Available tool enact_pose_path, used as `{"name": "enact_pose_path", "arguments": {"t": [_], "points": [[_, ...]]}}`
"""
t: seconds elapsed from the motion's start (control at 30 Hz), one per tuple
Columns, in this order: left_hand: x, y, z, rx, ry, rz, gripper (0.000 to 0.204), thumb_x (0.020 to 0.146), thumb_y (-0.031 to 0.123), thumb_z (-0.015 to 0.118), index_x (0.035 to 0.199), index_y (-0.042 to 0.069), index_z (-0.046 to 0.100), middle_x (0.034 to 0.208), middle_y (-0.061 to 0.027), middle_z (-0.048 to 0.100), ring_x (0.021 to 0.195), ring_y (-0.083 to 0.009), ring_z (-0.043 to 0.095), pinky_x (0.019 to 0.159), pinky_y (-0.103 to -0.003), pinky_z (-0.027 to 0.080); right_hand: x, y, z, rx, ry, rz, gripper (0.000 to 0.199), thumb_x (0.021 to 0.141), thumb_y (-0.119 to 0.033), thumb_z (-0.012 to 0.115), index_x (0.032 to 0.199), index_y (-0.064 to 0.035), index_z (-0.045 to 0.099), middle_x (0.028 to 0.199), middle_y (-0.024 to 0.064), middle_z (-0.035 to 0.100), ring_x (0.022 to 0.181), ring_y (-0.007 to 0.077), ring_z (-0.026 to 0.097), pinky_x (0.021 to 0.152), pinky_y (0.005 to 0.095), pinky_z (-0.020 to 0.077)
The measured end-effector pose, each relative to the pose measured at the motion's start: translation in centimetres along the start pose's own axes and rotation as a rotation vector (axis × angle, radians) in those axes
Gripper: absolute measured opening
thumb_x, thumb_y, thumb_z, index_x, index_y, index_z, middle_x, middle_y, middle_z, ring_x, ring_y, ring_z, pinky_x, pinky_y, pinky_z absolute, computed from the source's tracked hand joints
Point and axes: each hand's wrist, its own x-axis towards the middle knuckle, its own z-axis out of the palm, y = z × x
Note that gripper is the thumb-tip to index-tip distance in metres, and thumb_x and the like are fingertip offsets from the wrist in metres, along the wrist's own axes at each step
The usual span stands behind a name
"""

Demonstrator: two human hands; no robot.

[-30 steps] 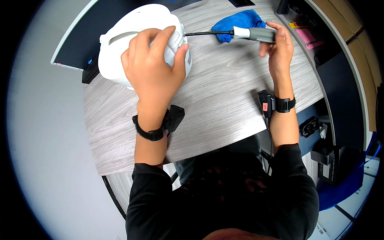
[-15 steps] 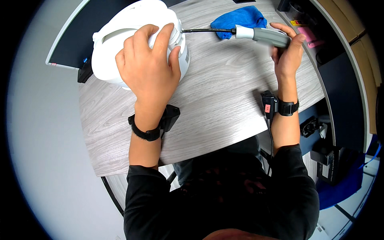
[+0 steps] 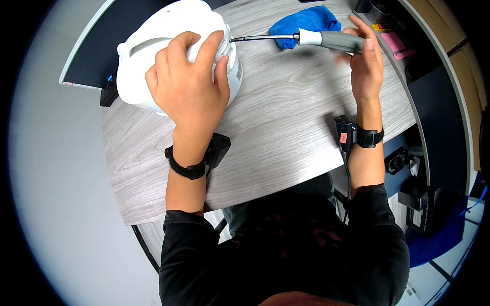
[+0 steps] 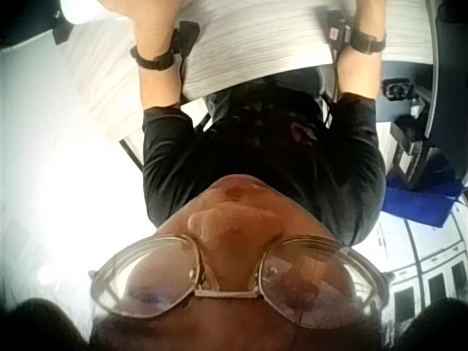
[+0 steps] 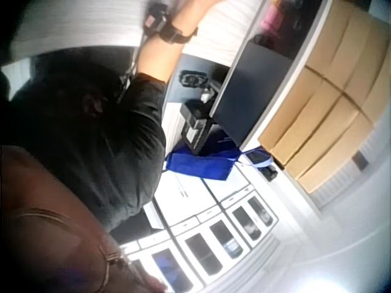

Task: The person uses a screwdriver to fasten screws into the lid of a white rice cooker, then attaches a plastic hinge piece to the body. The person places the lid on the cooker and wipes the exterior with a blue cloth.

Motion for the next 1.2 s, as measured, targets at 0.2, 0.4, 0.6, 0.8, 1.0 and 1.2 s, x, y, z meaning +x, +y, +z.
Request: {"name": "enact_pose_path", "arguments": {"t": [0.2, 0.4, 0.6, 0.8, 1.0, 1.2], "points": [[0.2, 0.1, -0.5, 0.066, -0.055, 0.048, 0.039, 0.080, 0.033, 0.081, 0.119, 0.033, 0.076, 0.116, -0.0021, 0.064, 0.104, -0.0219, 0.058, 0.085, -0.038, 0.039, -0.1, 0.9, 0.3, -0.120, 0.063, -0.145, 0.050, 0.106, -0.035, 0.051, 0.144, -0.0025, 0.052, 0.100, 0.0066, 0.064, 0.073, 0.0142, 0.065, 0.066, 0.0282, 0.0559], [0.2, 0.1, -0.4, 0.048, -0.044, 0.048, 0.035, 0.080, 0.034, 0.080, 0.115, 0.032, 0.077, 0.117, -0.0032, 0.063, 0.100, -0.0226, 0.055, 0.085, -0.039, 0.037, 0.2, -0.5, -0.7, -0.052, -0.020, 0.172, 0.048, 0.104, -0.033, 0.058, 0.143, -0.0053, 0.053, 0.095, 0.0048, 0.064, 0.067, 0.0108, 0.062, 0.061, 0.0245, 0.0524], [0.3, 0.3, -0.6, 0.058, -0.068, 0.048, 0.039, 0.080, 0.036, 0.080, 0.118, 0.030, 0.077, 0.117, -0.0061, 0.064, 0.103, -0.0238, 0.058, 0.086, -0.039, 0.039, 0.2, 0.4, 1.6, 0.084, 0.118, -0.039, 0.049, 0.104, -0.037, 0.059, 0.144, -0.0098, 0.054, 0.091, 0.0021, 0.065, 0.061, 0.0075, 0.059, 0.054, 0.0200, 0.0472], [0.4, 0.3, -0.7, 0.064, -0.069, 0.041, 0.040, 0.079, 0.037, 0.081, 0.118, 0.030, 0.077, 0.116, -0.0063, 0.064, 0.103, -0.0240, 0.058, 0.086, -0.039, 0.039, 0.1, -0.2, -0.2, -0.138, 0.009, 0.175, 0.047, 0.106, -0.038, 0.054, 0.142, -0.0085, 0.056, 0.095, 0.0031, 0.065, 0.069, 0.0094, 0.061, 0.060, 0.0219, 0.0493], [0.5, 0.5, -0.7, 0.058, -0.080, 0.038, 0.040, 0.080, 0.037, 0.080, 0.119, 0.030, 0.076, 0.117, -0.0059, 0.064, 0.103, -0.0237, 0.058, 0.087, -0.039, 0.039, 0.1, 0.4, 0.2, 0.146, -0.014, -0.020, 0.044, 0.107, -0.027, 0.049, 0.144, -0.0035, 0.054, 0.106, 0.0070, 0.063, 0.105, 0.0167, 0.061, 0.084, 0.0331, 0.0537], [0.4, 0.4, -0.9, 0.076, -0.087, 0.037, 0.040, 0.080, 0.038, 0.081, 0.119, 0.030, 0.076, 0.117, -0.0057, 0.064, 0.103, -0.0237, 0.058, 0.087, -0.039, 0.040, 0.1, -0.9, -0.4, -0.181, 0.017, 0.284, 0.040, 0.105, -0.026, 0.055, 0.139, -0.0041, 0.057, 0.104, 0.0056, 0.063, 0.099, 0.0132, 0.061, 0.084, 0.0292, 0.0516]]}}
